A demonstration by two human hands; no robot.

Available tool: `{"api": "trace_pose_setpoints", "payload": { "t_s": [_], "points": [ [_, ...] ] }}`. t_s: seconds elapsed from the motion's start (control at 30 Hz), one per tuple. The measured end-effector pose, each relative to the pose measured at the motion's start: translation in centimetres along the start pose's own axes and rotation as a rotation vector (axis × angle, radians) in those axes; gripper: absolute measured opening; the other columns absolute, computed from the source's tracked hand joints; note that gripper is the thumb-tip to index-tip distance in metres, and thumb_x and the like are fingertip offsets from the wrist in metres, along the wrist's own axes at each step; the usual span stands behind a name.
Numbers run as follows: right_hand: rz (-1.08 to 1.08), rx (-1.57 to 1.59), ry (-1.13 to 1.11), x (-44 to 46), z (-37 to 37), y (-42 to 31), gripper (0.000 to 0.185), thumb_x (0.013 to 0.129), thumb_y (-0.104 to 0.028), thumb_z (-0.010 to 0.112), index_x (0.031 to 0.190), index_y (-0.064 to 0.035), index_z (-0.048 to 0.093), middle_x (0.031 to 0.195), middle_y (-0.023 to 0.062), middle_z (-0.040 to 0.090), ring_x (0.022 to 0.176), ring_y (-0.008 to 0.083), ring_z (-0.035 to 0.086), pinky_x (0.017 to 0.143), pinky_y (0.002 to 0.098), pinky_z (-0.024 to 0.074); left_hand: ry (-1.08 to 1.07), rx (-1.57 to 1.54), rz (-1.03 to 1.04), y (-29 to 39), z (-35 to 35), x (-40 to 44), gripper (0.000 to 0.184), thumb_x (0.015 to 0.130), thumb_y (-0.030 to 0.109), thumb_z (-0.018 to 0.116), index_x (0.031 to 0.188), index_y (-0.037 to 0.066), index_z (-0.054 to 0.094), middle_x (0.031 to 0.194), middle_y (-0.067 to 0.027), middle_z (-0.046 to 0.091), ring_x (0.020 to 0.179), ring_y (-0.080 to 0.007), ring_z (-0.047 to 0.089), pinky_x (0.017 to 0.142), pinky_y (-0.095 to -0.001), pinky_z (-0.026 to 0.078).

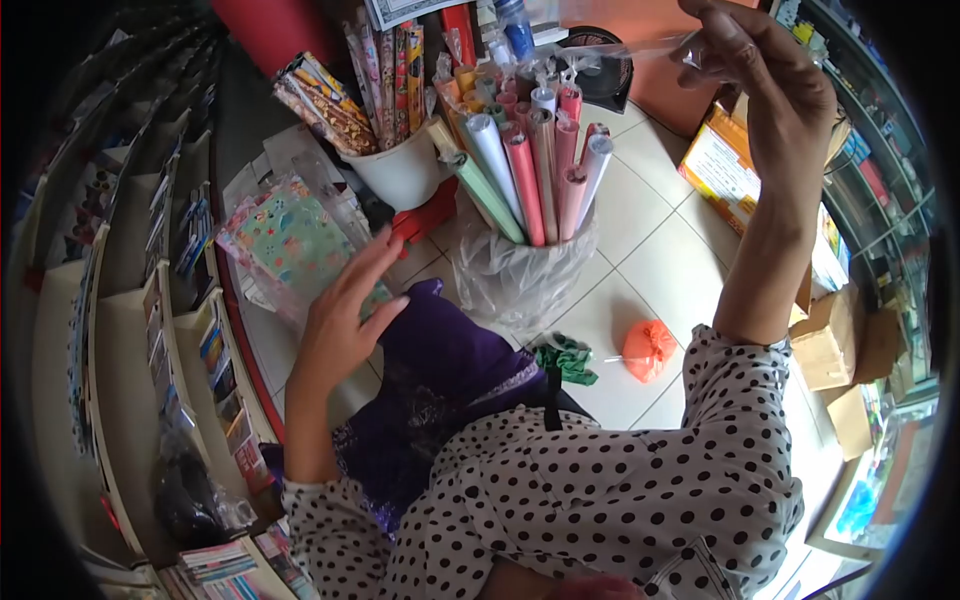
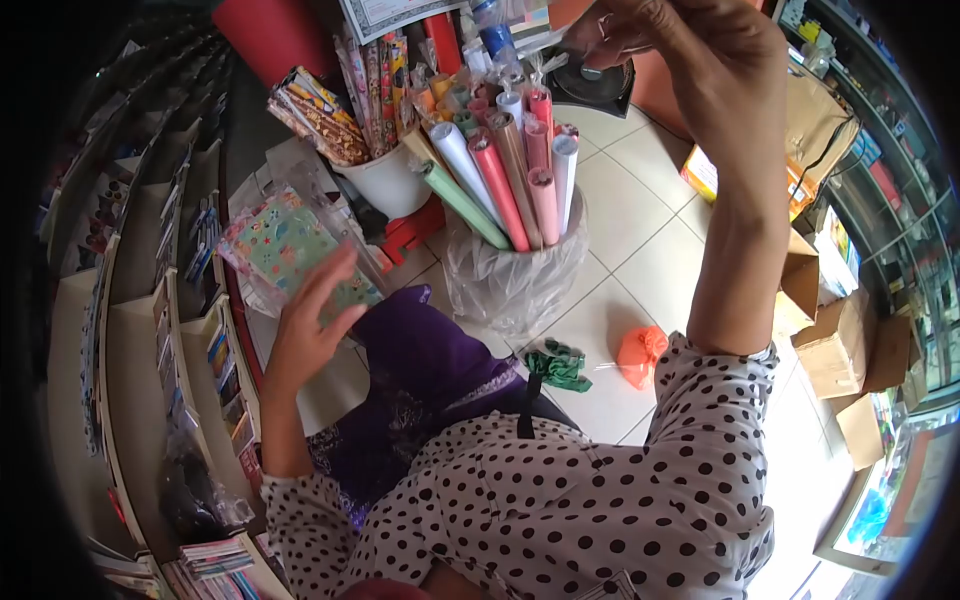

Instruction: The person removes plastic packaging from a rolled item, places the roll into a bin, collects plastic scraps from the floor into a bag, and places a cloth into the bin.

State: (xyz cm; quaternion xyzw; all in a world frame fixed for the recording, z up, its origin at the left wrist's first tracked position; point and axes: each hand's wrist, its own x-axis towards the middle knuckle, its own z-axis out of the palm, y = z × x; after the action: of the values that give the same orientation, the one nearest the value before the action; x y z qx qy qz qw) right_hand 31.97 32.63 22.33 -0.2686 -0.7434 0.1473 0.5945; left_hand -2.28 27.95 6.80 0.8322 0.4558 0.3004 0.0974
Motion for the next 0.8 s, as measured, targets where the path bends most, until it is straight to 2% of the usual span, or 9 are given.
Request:
{"api": "trace_pose_setpoints", "payload": {
  "t_s": [0.13,0.2,0.27,0.37,0.47,0.53,0.6,0.7,0.8],
  "points": [
    [-0.232,0.437,-0.860,-4.6,1.1,-2.8,0.021,0.092,-0.011,0.046,0.095,0.0032,0.061,0.074,0.0081,0.063,0.066,0.0176,0.062,0.056,0.0257,0.0494,0.223,-0.357,0.143,6.0,0.8,4.2,0.097,0.064,0.018,0.079,0.141,0.007,0.021,0.148,-0.0191,0.010,0.110,-0.0303,0.055,0.087,-0.0360,0.048],
    [-0.507,0.440,-1.318,-6.8,3.1,-3.9,0.023,0.093,-0.014,0.045,0.102,0.0022,0.058,0.077,0.0078,0.063,0.069,0.0218,0.062,0.059,0.0282,0.0506,0.168,-0.418,0.196,9.3,2.0,4.9,0.099,0.061,0.019,0.081,0.140,0.009,0.022,0.148,-0.0201,0.007,0.108,-0.0305,0.055,0.085,-0.0359,0.049],
    [-0.444,0.610,-1.582,-8.6,4.1,-4.2,0.015,0.092,-0.014,0.045,0.090,-0.0004,0.052,0.071,0.0106,0.058,0.068,0.0282,0.060,0.058,0.0370,0.0474,0.019,-0.256,0.291,11.5,3.2,5.1,0.098,0.060,0.020,0.081,0.140,0.013,0.025,0.147,-0.0206,0.008,0.107,-0.0306,0.056,0.083,-0.0359,0.050],
    [-0.384,0.801,-1.591,-10.5,4.9,-3.3,0.017,0.092,-0.014,0.045,0.095,0.0001,0.054,0.077,0.0119,0.062,0.071,0.0283,0.061,0.060,0.0368,0.0466,-0.297,-0.071,0.513,12.0,7.6,4.3,0.065,0.069,0.018,0.073,0.128,0.013,0.045,0.144,-0.0198,0.021,0.103,-0.0318,0.057,0.081,-0.0366,0.050],
    [-0.332,0.835,-1.590,-11.9,4.8,-3.0,0.018,0.091,-0.013,0.049,0.102,0.0001,0.055,0.086,0.0127,0.064,0.075,0.0257,0.063,0.064,0.0344,0.0480,-0.162,-0.166,0.611,11.0,11.9,1.9,0.024,0.079,0.011,0.059,0.103,0.006,0.060,0.123,-0.0169,0.049,0.098,-0.0318,0.058,0.083,-0.0364,0.047],
    [-0.224,0.774,-1.571,-11.7,3.8,-2.3,0.021,0.090,-0.013,0.054,0.105,0.0002,0.055,0.090,0.0122,0.065,0.078,0.0241,0.064,0.066,0.0329,0.0490,-0.186,-0.209,0.511,9.8,11.8,1.1,0.014,0.082,0.009,0.054,0.093,0.005,0.062,0.110,-0.0147,0.059,0.097,-0.0310,0.058,0.086,-0.0367,0.046],
    [-0.072,0.577,-1.372,-10.0,2.0,-1.0,0.037,0.083,-0.016,0.065,0.114,-0.0001,0.054,0.097,0.0108,0.065,0.086,0.0202,0.064,0.075,0.0305,0.0488,-0.039,-0.505,0.213,7.8,8.0,0.5,0.016,0.089,0.012,0.048,0.095,0.005,0.061,0.098,-0.0126,0.062,0.097,-0.0275,0.059,0.087,-0.0359,0.044],
    [0.281,0.114,-0.828,-8.8,1.1,3.6,0.041,0.080,-0.011,0.064,0.118,0.0009,0.051,0.093,0.0118,0.065,0.084,0.0203,0.064,0.074,0.0301,0.0489,0.231,-0.689,0.217,6.4,1.9,1.1,0.046,0.098,0.036,0.029,0.093,0.000,0.057,0.091,-0.0184,0.064,0.090,-0.0259,0.060,0.084,-0.0373,0.045],
    [-0.004,-0.472,-0.397,-5.3,3.0,10.0,0.053,0.078,-0.009,0.063,0.127,-0.0067,0.044,0.101,0.0163,0.061,0.082,0.0260,0.063,0.075,0.0337,0.0489,0.158,-0.871,0.258,8.7,0.2,0.1,0.043,0.098,0.037,0.028,0.092,0.003,0.053,0.090,-0.0215,0.064,0.089,-0.0296,0.060,0.086,-0.0423,0.044]
  ]
}}
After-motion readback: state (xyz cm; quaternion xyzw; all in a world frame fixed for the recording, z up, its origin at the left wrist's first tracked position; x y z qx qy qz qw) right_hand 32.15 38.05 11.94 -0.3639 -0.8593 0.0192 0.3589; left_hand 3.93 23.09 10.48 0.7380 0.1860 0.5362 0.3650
